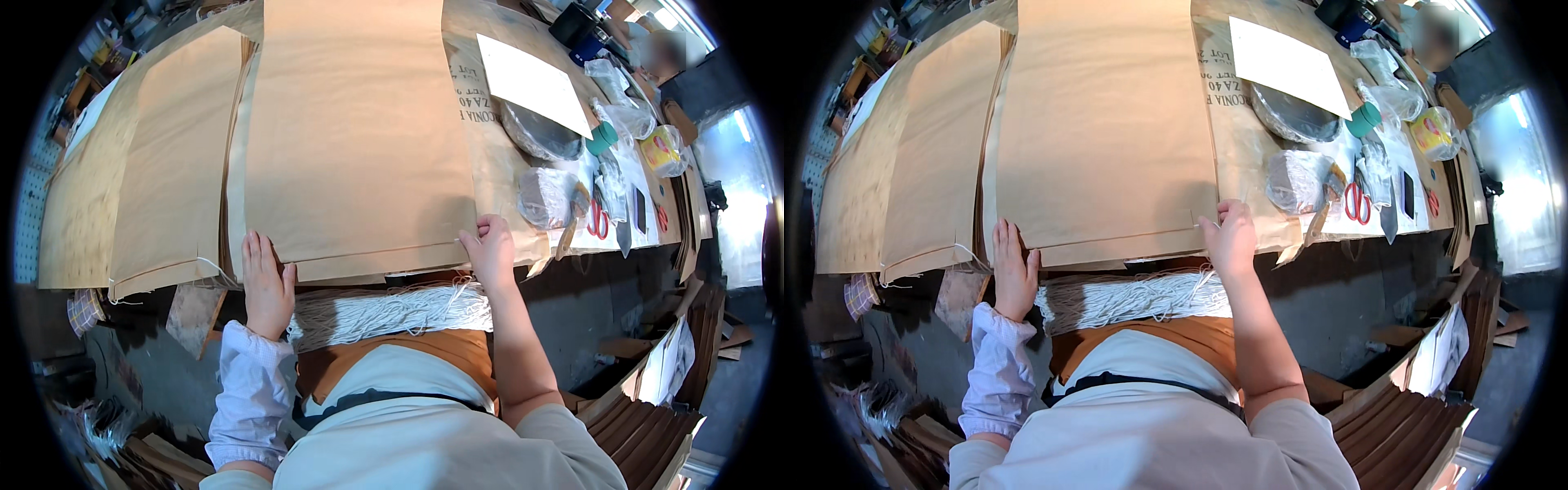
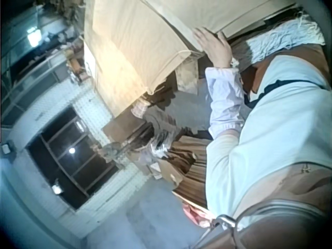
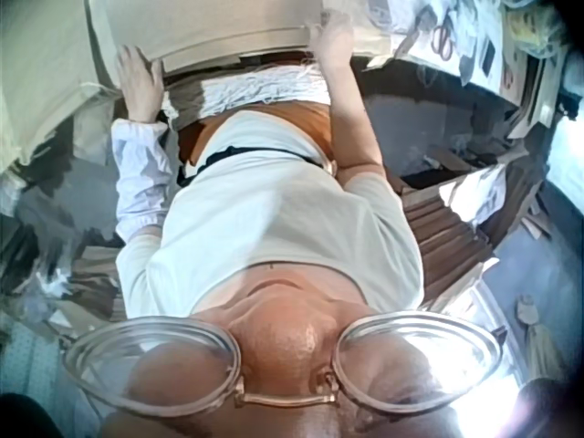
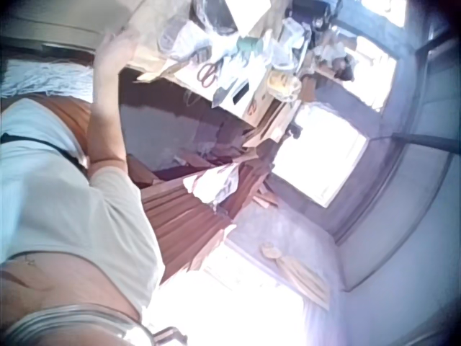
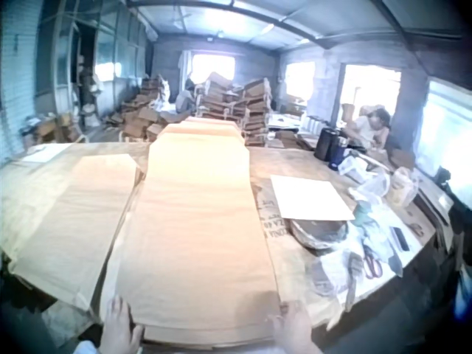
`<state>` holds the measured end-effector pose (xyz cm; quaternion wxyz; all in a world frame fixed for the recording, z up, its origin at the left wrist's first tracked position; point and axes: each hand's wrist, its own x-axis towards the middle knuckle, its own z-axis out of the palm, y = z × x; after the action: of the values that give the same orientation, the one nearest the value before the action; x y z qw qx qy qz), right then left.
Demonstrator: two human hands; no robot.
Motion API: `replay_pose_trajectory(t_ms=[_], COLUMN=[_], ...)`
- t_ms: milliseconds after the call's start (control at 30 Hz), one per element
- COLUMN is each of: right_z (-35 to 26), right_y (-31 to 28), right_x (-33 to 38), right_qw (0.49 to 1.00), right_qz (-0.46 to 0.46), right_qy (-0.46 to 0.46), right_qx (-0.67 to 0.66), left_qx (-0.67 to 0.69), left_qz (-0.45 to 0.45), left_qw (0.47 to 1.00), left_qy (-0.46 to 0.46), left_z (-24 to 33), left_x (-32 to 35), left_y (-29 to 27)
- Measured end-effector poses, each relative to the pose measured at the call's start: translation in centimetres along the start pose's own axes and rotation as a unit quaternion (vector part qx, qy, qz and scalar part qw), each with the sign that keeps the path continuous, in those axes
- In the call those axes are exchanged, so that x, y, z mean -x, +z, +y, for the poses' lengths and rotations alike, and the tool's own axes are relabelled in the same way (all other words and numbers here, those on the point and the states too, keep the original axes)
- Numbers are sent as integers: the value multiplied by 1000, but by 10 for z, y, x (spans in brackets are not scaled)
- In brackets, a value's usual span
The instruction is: The person applies glue to the edges of a large cardboard sheet using a brush, then presses a white string along the glued edge to secure it. The process is repeated multiple times across different sections of the cardboard.
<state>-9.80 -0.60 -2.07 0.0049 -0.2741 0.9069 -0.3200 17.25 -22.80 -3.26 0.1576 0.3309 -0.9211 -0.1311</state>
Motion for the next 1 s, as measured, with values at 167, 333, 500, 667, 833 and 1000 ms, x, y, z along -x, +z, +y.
replay_pose_trajectory(t_ms=[167, 333, 500, 667, 833, 1000], right_z=[-12, -14, -29, -92, -226, -291], right_y=[-6, -74, -16, 89, 182, 221], right_x=[7, 1, 9, 10, 23, 40], right_qw=[999, 808, 977, 924, 812, 867], right_qz=[11, -194, -134, -220, -410, -358], right_qy=[-43, 157, -71, -111, -28, -25], right_qx=[4, -534, -152, -292, -414, -345], left_qx=[188, 548, 255, 191, 50, 18], left_qz=[87, -49, 110, 289, 346, 306], left_qw=[976, 794, 945, 909, 906, 907], left_qy=[-64, -258, -172, -230, -237, -290], left_z=[-9, -24, -21, -123, -303, -416], left_x=[-1, 7, 20, 30, 21, 10], left_y=[-9, -46, -65, -114, -164, -168])
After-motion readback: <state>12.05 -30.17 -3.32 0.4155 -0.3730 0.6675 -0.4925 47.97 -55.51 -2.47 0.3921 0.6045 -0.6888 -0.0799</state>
